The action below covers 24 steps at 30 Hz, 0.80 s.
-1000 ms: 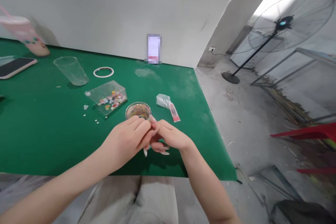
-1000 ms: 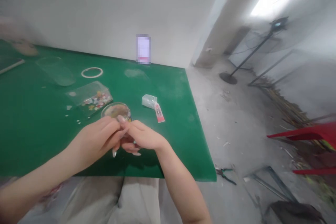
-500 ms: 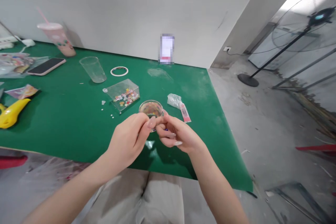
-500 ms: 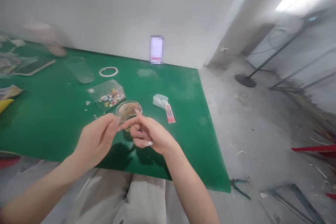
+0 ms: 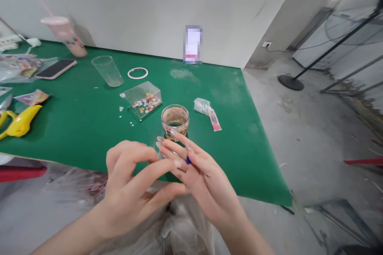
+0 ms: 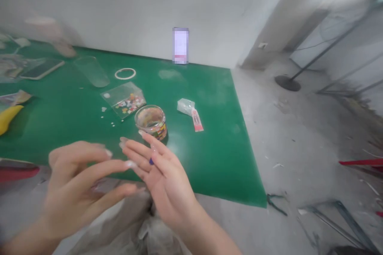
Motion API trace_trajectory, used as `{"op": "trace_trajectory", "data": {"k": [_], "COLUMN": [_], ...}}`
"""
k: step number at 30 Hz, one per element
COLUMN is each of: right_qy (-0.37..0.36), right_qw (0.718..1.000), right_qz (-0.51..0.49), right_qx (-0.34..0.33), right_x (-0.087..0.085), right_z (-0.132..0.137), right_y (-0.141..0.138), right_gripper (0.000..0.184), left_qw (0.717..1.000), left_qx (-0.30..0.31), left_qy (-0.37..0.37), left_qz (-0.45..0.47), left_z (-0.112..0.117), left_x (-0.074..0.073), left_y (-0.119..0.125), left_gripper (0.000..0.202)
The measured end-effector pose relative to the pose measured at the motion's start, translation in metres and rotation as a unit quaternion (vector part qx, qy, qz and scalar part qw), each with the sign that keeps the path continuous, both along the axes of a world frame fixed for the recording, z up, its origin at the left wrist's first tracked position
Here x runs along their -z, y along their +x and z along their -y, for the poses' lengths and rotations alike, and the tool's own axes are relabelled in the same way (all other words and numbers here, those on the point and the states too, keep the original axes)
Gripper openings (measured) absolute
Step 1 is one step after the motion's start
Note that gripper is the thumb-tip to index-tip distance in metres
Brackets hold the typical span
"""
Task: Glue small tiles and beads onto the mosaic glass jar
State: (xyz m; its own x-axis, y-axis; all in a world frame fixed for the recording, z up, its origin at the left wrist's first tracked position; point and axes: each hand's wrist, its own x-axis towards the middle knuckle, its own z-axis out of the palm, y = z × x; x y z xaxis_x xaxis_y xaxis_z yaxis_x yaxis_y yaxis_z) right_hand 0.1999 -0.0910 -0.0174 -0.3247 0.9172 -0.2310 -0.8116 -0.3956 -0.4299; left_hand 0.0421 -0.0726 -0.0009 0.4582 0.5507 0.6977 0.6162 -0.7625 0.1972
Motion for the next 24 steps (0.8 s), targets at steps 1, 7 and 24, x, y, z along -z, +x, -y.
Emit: {"op": "trace_trajectory", "data": {"k": [1,7,24], "right_qy": [-0.007,0.004,0.003], "right_qw": [1.0,1.0,0.998], "right_qz": [0.003,0.001,0.066], "right_qx": [0.001,0.031,-0.013], "right_x": [0.002,0.003,0.005], "right_z": [0.001,0.012,0.016], "right_y": [-0.003,-0.017,-0.018], "right_gripper": [0.031,0.032,0.056], "left_qw": [1.0,0.999,0.999], "left_qx": [-0.021,-0.024,0.016], "left_qy": [0.005,-0.043,-0.039], "left_qz": [-0.008,-0.002,-0.03], "left_z": [0.001,0.0,0.006], "left_x": [0.001,0.013,0.025], "left_y": [0.001,0.009,0.005], "left_gripper": [0.018,0.019,0.018]}}
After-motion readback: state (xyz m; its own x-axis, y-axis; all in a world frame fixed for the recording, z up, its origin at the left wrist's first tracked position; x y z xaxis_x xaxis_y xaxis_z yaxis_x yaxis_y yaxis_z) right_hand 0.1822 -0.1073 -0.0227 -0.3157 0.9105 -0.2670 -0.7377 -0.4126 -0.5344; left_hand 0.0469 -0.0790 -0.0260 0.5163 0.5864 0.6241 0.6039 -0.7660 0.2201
